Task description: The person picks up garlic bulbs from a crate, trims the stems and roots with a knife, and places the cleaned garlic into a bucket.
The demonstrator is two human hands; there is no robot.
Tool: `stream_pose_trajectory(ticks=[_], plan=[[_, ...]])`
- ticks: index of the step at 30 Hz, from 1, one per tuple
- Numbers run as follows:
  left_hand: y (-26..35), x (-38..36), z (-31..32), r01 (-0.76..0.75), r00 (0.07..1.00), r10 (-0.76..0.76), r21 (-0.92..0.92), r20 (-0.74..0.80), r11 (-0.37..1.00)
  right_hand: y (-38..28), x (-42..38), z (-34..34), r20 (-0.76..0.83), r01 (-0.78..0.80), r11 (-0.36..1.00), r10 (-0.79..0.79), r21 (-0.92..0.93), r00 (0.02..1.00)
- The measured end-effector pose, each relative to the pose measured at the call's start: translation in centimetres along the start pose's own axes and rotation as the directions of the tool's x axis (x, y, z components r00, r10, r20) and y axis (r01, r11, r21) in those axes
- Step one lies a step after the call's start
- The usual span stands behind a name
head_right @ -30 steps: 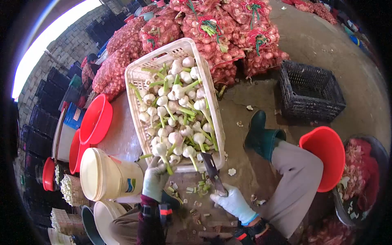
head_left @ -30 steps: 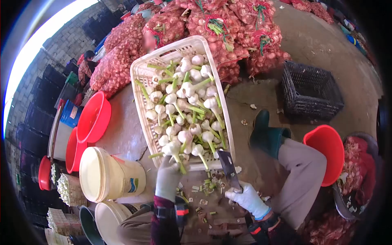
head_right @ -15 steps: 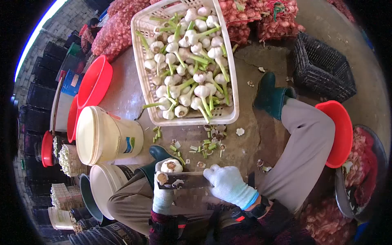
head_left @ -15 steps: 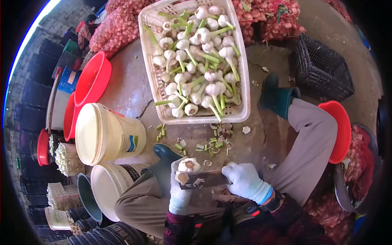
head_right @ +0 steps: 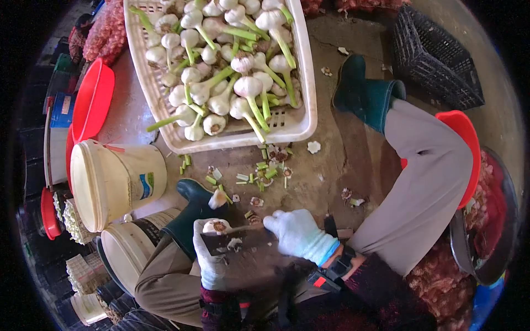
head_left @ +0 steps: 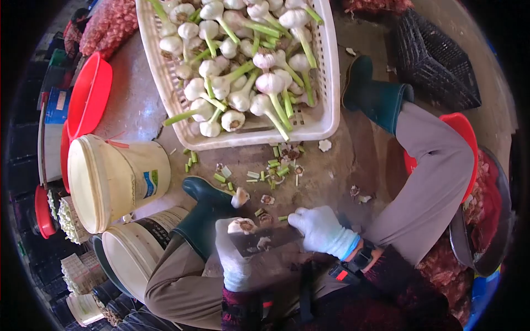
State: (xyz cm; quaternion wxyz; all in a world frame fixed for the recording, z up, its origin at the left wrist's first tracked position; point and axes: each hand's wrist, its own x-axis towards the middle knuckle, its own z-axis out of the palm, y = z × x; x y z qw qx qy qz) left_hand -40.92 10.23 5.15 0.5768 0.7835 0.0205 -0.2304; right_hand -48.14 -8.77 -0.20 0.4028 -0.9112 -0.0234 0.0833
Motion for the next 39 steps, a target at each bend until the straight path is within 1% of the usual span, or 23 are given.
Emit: stream_pose_trajectory(ticks=[2, 4, 5, 6, 8, 12, 13, 15, 17, 18, 20, 22, 23, 24, 26, 30, 31, 32, 33, 35, 36, 38, 39], plan=[[1.7, -0.8, 0.5, 0.113, 0.993, -0.114, -0.148, 0.003, 0.982, 1.0, 0.4, 1.4, -0.050, -0.028, 1.000, 0.028, -0.013, 0.998], [1.7, -0.9, -0.2, -0.055, 0.996, 0.069, -0.236, 0.050, 0.970, 4.4, 1.4, 2.1, 0.176, -0.347, 0.911, 0.387, -0.222, 0.905], [3.4, -1.0, 0.6, -0.008, 0.999, -0.001, -0.260, -0.038, 0.965, 4.2, 1.7, 1.4, 0.134, -0.395, 0.901, 0.420, -0.178, 0.898], [3.6, -0.8, 0.6, -0.048, 0.998, 0.034, -0.380, -0.044, 0.924, 3.7, 2.3, 0.5, 0.094, -0.374, 0.906, 0.398, -0.199, 0.913], [2.4, -0.8, -0.1, -0.054, 0.998, 0.043, -0.347, -0.041, 0.936, 0.6, 1.6, -1.7, -0.028, -0.447, 0.891, 0.446, -0.075, 0.894], [2.7, -0.7, 0.1, -0.034, 0.997, 0.018, -0.229, -0.072, 0.973, -3.8, -0.6, -3.4, -0.160, -0.125, 0.990, 0.133, 0.063, 0.978], [2.5, -0.6, 0.1, 0.032, 0.997, -0.054, -0.344, -0.055, 0.938, -4.1, -0.5, -3.7, -0.135, -0.049, 0.999, 0.049, 0.001, 0.990], [2.5, 0.0, 0.2, 0.099, 0.991, -0.130, -0.448, -0.038, 0.888, -2.5, 0.8, -2.6, -0.128, -0.115, 0.992, 0.107, -0.057, 0.986], [2.9, -0.5, 0.5, 0.068, 0.997, -0.072, -0.285, -0.004, 0.956, 0.0, 2.2, -2.2, -0.123, -0.335, 0.930, 0.318, -0.154, 0.940], [3.2, -0.2, 0.4, 0.033, 0.999, -0.029, -0.198, 0.023, 0.980, 1.0, 2.0, -2.3, -0.218, -0.359, 0.930, 0.335, -0.082, 0.917], [2.3, -0.1, 0.2, -0.034, 0.999, 0.034, -0.153, -0.003, 0.988, -0.2, 0.5, -2.8, -0.165, -0.354, 0.805, 0.477, 0.476, 0.863], [4.1, 0.8, 1.4, 0.026, 0.988, -0.092, -0.451, -0.126, 0.892, -0.8, -0.5, -0.8, 0.075, -0.449, 0.546, 0.574, 0.707, 0.815], [4.0, 0.7, 1.2, 0.045, 0.997, -0.073, -0.638, -0.017, 0.769, -0.5, -0.6, 0.9, 0.114, -0.489, 0.545, 0.581, 0.681, 0.806], [3.9, 0.8, 1.7, 0.046, 0.998, -0.067, -0.637, -0.009, 0.770, -1.1, -0.4, 2.3, 0.002, -0.425, 0.508, 0.639, 0.749, 0.769], [3.0, 1.4, 2.9, -0.013, 0.993, -0.089, -0.827, -0.076, 0.562, -3.1, 0.5, -0.4, -0.122, -0.248, 0.562, 0.540, 0.789, 0.833], [1.1, 1.8, 3.6, -0.011, 0.996, -0.074, -0.857, -0.057, 0.515, -4.8, 1.8, -1.7, -0.279, -0.081, 0.715, 0.371, 0.694, 0.886], [1.8, 1.2, 3.9, 0.012, 0.996, -0.084, -0.876, -0.033, 0.483, -4.5, 2.6, -1.7, 0.100, -0.434, 0.653, 0.483, 0.620, 0.870], [2.1, 1.5, 4.0, -0.103, 0.994, 0.039, -0.751, -0.102, 0.653, -0.6, 1.7, 3.2, 0.146, -0.472, 0.781, 0.455, 0.408, 0.879], [2.6, 1.6, 4.1, -0.180, 0.977, 0.038, -0.706, -0.212, 0.686, 1.8, 0.9, 7.0, 0.294, -0.582, 0.589, 0.515, 0.561, 0.805], [3.0, 2.4, 1.3, -0.367, 0.915, 0.180, -0.560, -0.361, 0.743, -0.6, 1.4, 2.7, 0.209, -0.530, 0.605, 0.521, 0.594, 0.828], [3.1, 2.8, -0.9, -0.379, 0.899, 0.161, -0.540, -0.407, 0.751, 0.9, 1.3, 4.0, 0.283, -0.591, 0.474, 0.570, 0.653, 0.771], [0.5, 6.4, -10.2, -0.444, 0.764, 0.602, -0.867, -0.233, 0.227, -0.1, 1.4, 1.9, 0.246, -0.536, 0.442, 0.559, 0.719, 0.791], [2.3, 5.7, -13.1, -0.435, 0.756, 0.613, -0.876, -0.230, 0.208, 0.0, 1.3, 2.1, 0.250, -0.546, 0.465, 0.556, 0.697, 0.793]])
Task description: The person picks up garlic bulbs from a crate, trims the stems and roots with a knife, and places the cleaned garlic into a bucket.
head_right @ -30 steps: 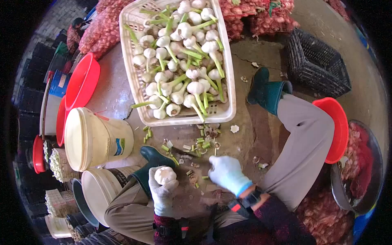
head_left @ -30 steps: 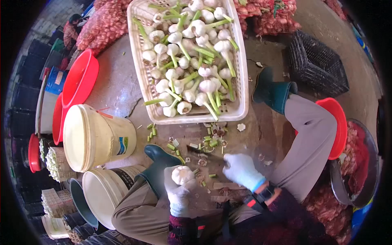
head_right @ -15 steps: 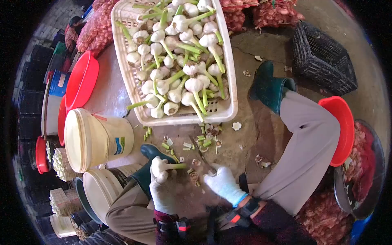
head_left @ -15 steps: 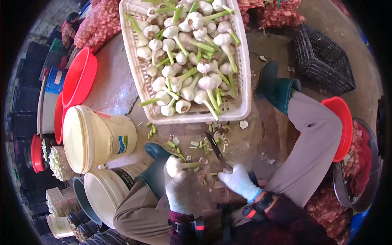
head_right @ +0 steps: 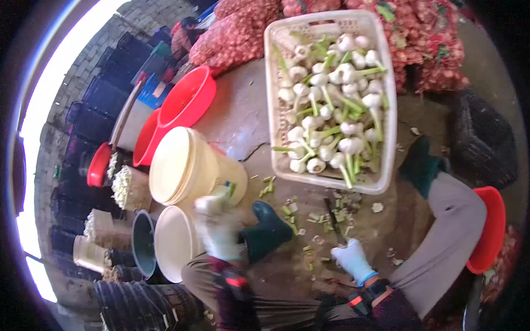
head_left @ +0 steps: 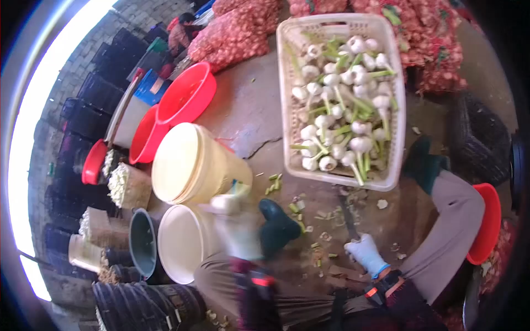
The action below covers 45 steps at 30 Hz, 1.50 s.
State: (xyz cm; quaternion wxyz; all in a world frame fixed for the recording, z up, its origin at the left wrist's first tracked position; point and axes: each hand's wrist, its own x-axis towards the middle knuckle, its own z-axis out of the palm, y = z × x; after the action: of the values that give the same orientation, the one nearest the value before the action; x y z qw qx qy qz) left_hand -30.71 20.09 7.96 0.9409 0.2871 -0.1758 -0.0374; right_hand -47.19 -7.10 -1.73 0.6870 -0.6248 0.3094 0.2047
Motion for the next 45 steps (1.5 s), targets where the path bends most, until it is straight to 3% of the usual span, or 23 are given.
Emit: stream_pose_trajectory(ticks=[1, 2, 3, 5, 7, 9, 11, 13, 15, 17, 19, 21, 22, 24, 25, 27, 28, 29, 31, 33, 35, 42, 45], plan=[[2.5, 1.2, 1.5, -0.060, 0.973, 0.161, 0.486, -0.168, 0.872, 0.2, -0.3, -0.4, -0.022, -0.014, 1.000, 0.013, -0.028, 1.000], [3.9, 2.4, 4.0, 0.015, 0.906, 0.353, 0.850, -0.234, 0.527, 0.7, -0.3, -0.5, -0.009, 0.025, 1.000, -0.025, -0.014, 1.000], [4.3, 5.3, 6.2, -0.077, 0.810, 0.417, 0.629, -0.413, 0.773, 1.7, 0.3, -0.3, -0.056, 0.024, 0.993, -0.031, -0.115, 0.998], [3.6, 7.7, 5.3, -0.061, 0.836, 0.042, -0.016, -0.547, 0.998, 0.4, -0.5, -0.1, -0.033, 0.095, 0.995, -0.094, 0.035, 0.995], [-3.6, 8.2, 5.8, 0.304, 0.931, -0.197, 0.351, -0.308, 0.886, 1.3, 0.4, 0.0, -0.122, 0.173, 0.985, -0.168, 0.028, 0.978], [-12.1, 7.9, 7.8, 0.529, 0.849, -0.328, 0.667, -0.415, 0.525, -0.6, -1.0, -1.5, -0.050, 0.091, 0.990, -0.086, 0.111, 0.995], [-18.6, 6.7, 10.2, 0.554, 0.729, -0.511, 0.831, -0.455, 0.051, -1.6, -1.7, -2.6, -0.053, 0.016, 0.986, -0.008, 0.164, 0.999], [-23.9, 5.8, 7.8, 0.097, 0.926, -0.282, 0.880, -0.251, -0.464, -1.9, -1.6, -3.5, -0.186, 0.112, 0.985, -0.086, 0.135, 0.979], [-26.2, 6.3, 6.3, 0.159, 0.898, -0.302, 0.876, -0.320, -0.456, -1.5, -0.9, -4.1, -0.193, 0.055, 0.980, -0.017, 0.194, 0.981], [-27.5, 7.0, 5.1, 0.395, 0.838, -0.248, 0.855, -0.486, -0.337, -0.7, -0.2, -4.5, -0.259, 0.138, 0.963, -0.076, 0.232, 0.963], [-26.8, 6.8, 4.3, 0.376, 0.850, -0.259, 0.872, -0.459, -0.314, -0.2, -0.1, -4.8, -0.257, 0.128, 0.958, -0.060, 0.256, 0.965], [-24.7, 6.4, 3.9, 0.670, 0.730, -0.398, 0.697, -0.555, 0.257, -0.8, -0.4, -5.4, -0.253, 0.130, 0.955, -0.061, 0.267, 0.966], [-23.1, 5.7, 4.7, 0.691, 0.720, -0.452, 0.607, -0.527, 0.393, -2.1, -1.1, -5.8, -0.240, 0.142, 0.959, -0.081, 0.247, 0.967], [-19.2, 3.7, 7.4, 0.714, 0.693, -0.563, 0.538, -0.450, 0.449, -2.6, -1.2, -6.0, -0.250, 0.244, 0.961, -0.206, 0.133, 0.946], [-17.7, 2.3, 8.1, 0.718, 0.688, -0.608, 0.494, -0.395, 0.491, -4.4, -2.3, -6.5, -0.310, 0.417, 0.901, -0.433, -0.119, 0.847], [-15.0, -0.7, 9.5, 0.717, 0.679, -0.620, 0.538, -0.393, 0.444, -5.1, -2.8, -6.6, -0.217, 0.415, 0.840, -0.503, -0.350, 0.837], [-13.9, -2.1, 10.2, 0.705, 0.705, -0.611, 0.452, -0.360, 0.547, -5.5, -3.3, -6.4, -0.177, 0.474, 0.753, -0.599, -0.457, 0.780], [-12.9, -3.1, 11.3, 0.694, 0.717, -0.602, 0.438, -0.351, 0.571, -5.7, -4.1, -6.0, -0.162, 0.477, 0.753, -0.596, -0.453, 0.787], [-11.4, -4.7, 13.3, 0.675, 0.738, -0.564, 0.429, -0.372, 0.601, -5.9, -5.4, -5.6, 0.030, 0.538, 0.555, -0.677, -0.634, 0.735], [-10.0, -5.6, 14.2, 0.675, 0.738, -0.534, 0.474, -0.413, 0.566, -5.5, -6.3, -4.6, 0.055, 0.556, 0.540, -0.685, -0.631, 0.727], [-8.9, -6.4, 13.6, 0.675, 0.738, -0.507, 0.520, -0.446, 0.524, -5.5, -6.8, -4.0, 0.146, 0.614, 0.395, -0.750, -0.683, 0.645], [-8.3, -7.2, 11.5, 0.545, 0.827, -0.428, 0.707, -0.365, 0.451, -4.6, -6.7, -3.0, 0.138, 0.557, 0.383, -0.722, -0.736, 0.678], [-8.6, -7.4, 10.1, 0.594, 0.797, -0.408, 0.702, -0.446, 0.393, -4.2, -6.0, -2.8, 0.214, 0.577, 0.382, -0.669, -0.722, 0.712]])
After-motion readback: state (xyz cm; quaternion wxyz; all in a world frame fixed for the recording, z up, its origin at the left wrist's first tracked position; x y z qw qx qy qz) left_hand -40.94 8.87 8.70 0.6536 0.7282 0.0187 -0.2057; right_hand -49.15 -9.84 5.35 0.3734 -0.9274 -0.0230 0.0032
